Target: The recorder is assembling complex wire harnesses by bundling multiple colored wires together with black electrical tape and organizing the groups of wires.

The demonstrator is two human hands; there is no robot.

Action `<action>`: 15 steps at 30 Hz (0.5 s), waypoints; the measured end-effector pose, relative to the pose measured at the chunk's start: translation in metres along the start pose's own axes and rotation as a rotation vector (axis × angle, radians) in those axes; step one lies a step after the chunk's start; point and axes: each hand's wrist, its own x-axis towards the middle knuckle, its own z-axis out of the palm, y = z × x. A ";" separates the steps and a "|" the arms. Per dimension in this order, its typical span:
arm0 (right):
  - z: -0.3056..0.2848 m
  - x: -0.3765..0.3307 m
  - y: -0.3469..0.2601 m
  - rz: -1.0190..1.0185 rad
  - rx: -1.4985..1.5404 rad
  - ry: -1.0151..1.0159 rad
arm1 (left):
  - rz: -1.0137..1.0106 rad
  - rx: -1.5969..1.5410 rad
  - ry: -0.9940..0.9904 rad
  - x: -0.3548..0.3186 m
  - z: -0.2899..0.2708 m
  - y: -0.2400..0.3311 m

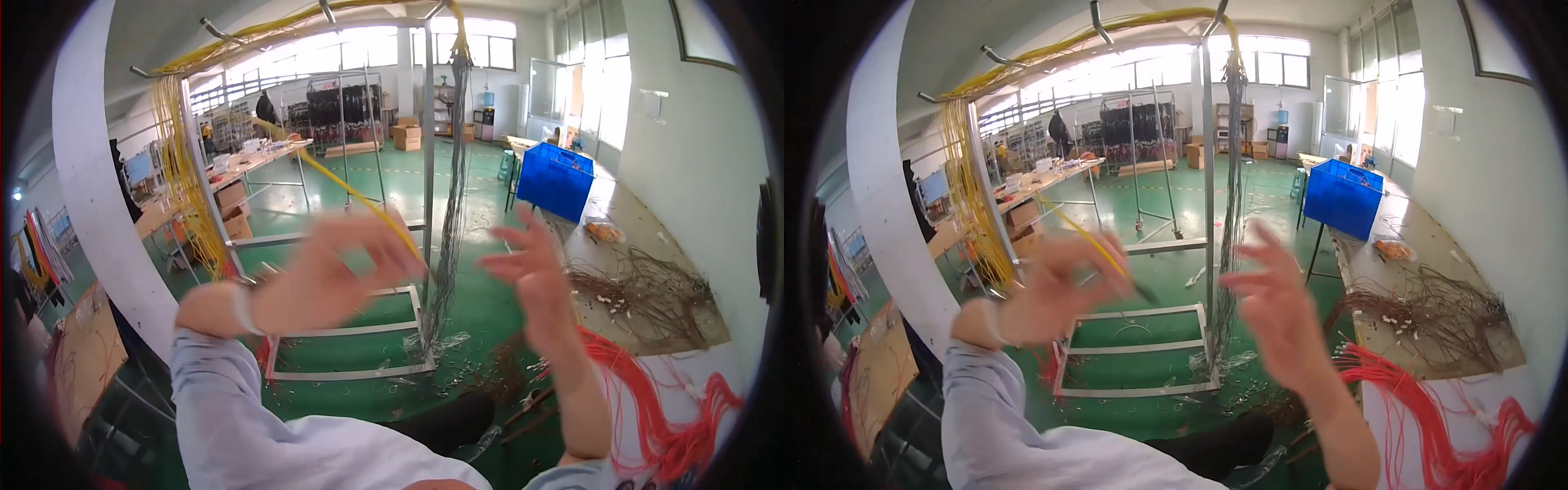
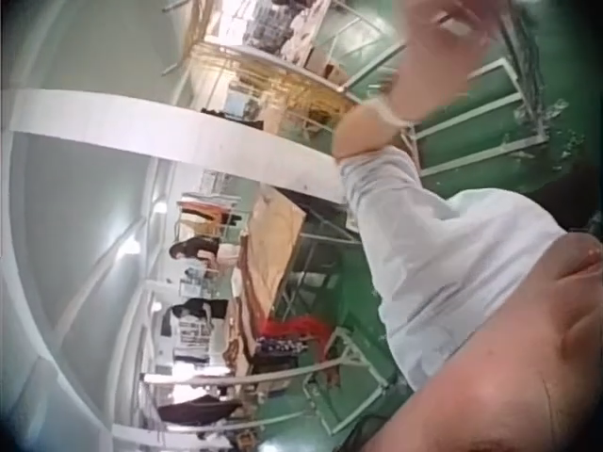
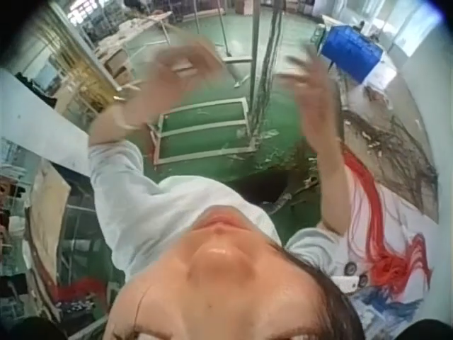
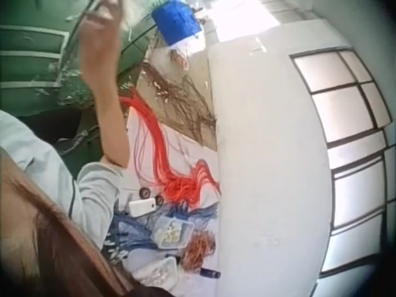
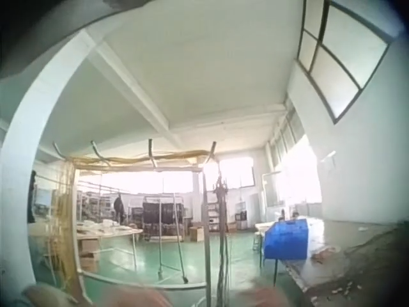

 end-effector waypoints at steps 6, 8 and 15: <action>0.118 -0.048 0.010 0.366 -0.053 -0.065 | -0.248 -0.047 -0.074 -0.070 0.035 -0.058; 0.134 -0.062 0.024 0.428 -0.020 0.000 | -0.100 0.121 -0.053 -0.085 0.037 -0.072; 0.155 -0.085 0.051 0.398 -0.259 0.055 | -0.609 -1.136 0.179 -0.057 -0.030 -0.088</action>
